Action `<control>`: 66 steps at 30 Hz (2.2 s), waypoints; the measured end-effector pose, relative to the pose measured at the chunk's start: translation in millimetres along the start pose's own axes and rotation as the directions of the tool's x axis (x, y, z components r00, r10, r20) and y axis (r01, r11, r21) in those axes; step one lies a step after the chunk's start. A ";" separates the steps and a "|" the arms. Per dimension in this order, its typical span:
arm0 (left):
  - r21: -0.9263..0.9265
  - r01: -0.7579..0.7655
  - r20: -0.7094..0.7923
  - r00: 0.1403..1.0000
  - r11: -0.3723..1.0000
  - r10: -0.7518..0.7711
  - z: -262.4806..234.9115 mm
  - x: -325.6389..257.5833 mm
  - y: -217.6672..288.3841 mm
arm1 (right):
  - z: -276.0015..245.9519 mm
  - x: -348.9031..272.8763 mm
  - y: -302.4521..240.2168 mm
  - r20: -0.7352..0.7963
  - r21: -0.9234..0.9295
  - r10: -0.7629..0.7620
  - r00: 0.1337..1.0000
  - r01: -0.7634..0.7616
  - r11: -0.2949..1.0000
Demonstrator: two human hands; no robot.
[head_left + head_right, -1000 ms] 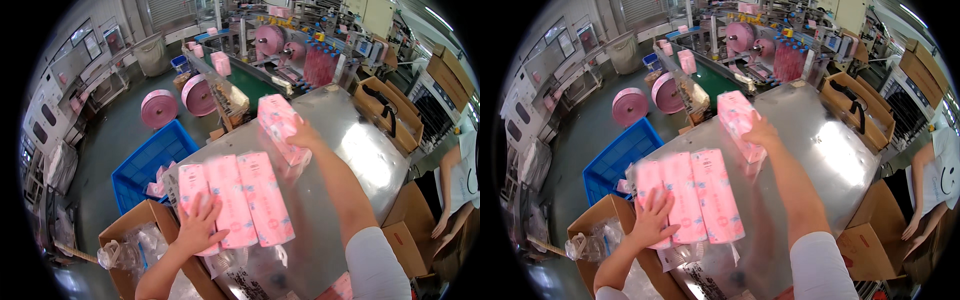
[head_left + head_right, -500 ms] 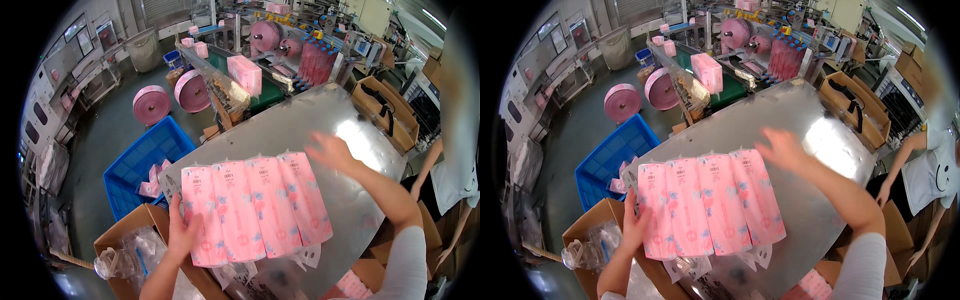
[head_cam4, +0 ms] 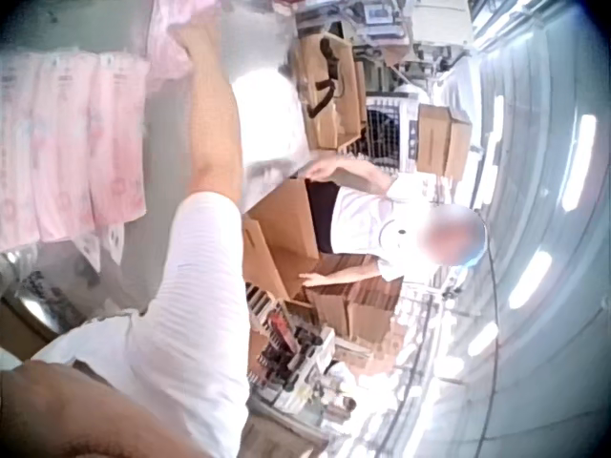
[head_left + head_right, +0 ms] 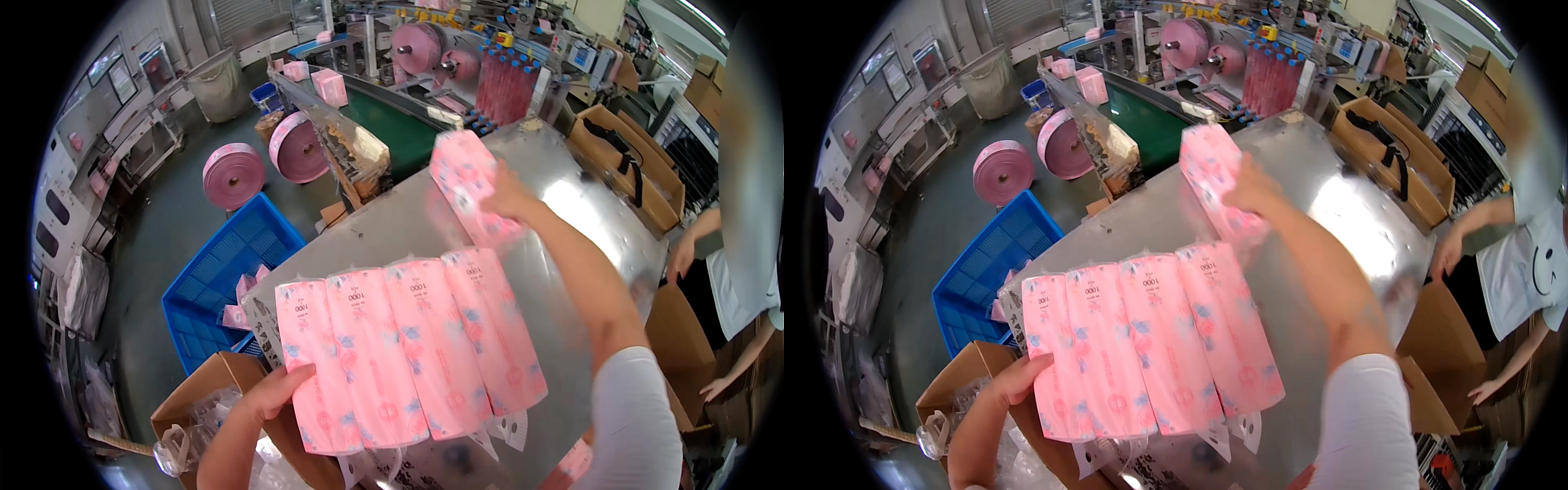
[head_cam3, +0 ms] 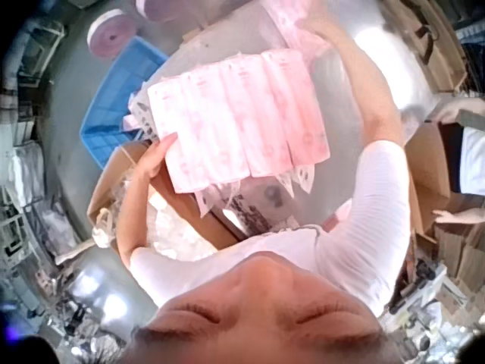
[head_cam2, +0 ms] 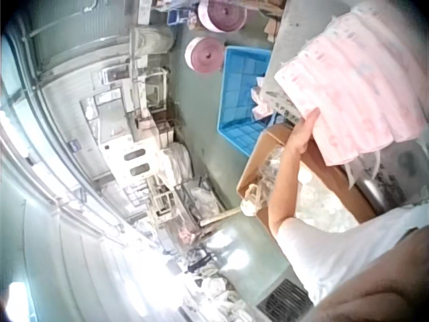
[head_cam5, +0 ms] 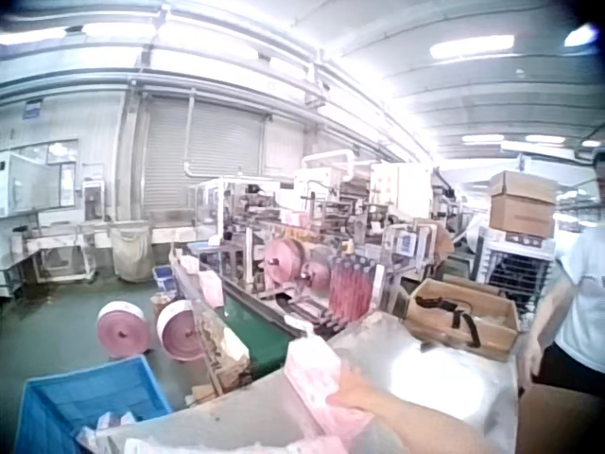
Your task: The person packs pink wrapped items into cardboard boxes at a factory workstation, placing them in rows before pushing the completed boxes onto a conveyor belt for sealing.
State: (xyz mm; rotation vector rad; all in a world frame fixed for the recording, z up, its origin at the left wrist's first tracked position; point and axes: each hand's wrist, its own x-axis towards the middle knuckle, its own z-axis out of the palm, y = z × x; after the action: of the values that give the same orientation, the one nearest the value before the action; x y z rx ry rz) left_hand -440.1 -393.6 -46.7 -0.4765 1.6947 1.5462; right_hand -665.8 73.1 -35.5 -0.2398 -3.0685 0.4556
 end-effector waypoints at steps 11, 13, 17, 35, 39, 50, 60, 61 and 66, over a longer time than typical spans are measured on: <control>-0.186 -0.015 0.155 0.987 0.982 0.044 48.2 35.5 31.2 | -30.4 -250.1 114.3 0.653 0.681 0.069 0.754 -0.625 0.381; -0.182 -0.079 0.151 0.983 0.980 0.107 71.8 32.1 26.8 | -40.5 -291.3 128.7 0.554 0.797 0.085 0.828 -0.557 0.235; -0.142 -0.222 0.213 0.945 0.965 0.249 114.9 18.1 19.3 | -92.7 -397.7 160.6 0.449 0.869 0.284 0.847 -0.488 0.084; 0.347 -0.044 0.660 0.721 0.937 -0.210 445.8 -34.5 -240.5 | 4.7 -919.6 266.3 0.499 0.858 0.854 0.149 -0.229 -0.461; 0.427 -0.014 0.559 0.790 0.904 -0.252 458.4 -26.4 -234.4 | -9.4 -903.1 281.5 0.547 0.822 0.812 0.202 -0.315 -0.475; 0.493 -0.753 0.855 0.329 -0.435 0.400 506.4 -99.6 -199.4 | -88.3 -828.3 237.3 -0.011 0.063 0.800 0.601 -0.798 0.600; 0.595 -0.688 0.728 0.681 -0.415 -0.085 610.7 -20.1 -196.3 | 0.1 -748.9 351.6 0.359 -0.092 0.849 0.387 -0.891 0.445; 0.659 -0.654 0.660 0.740 -0.372 -0.131 617.3 -18.9 -190.8 | -3.1 -749.1 350.3 0.361 -0.039 0.830 0.425 -0.883 0.469; 0.479 -0.858 0.876 0.481 -0.185 0.039 519.1 -53.7 -207.6 | -60.0 -829.9 328.2 -0.065 0.525 0.627 0.776 -0.508 0.683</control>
State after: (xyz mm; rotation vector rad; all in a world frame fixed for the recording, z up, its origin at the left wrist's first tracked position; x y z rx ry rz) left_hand -105.7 51.2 -123.0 1.6138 1.9194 0.3082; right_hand 205.5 270.8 -79.6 -1.1537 -2.4583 1.0975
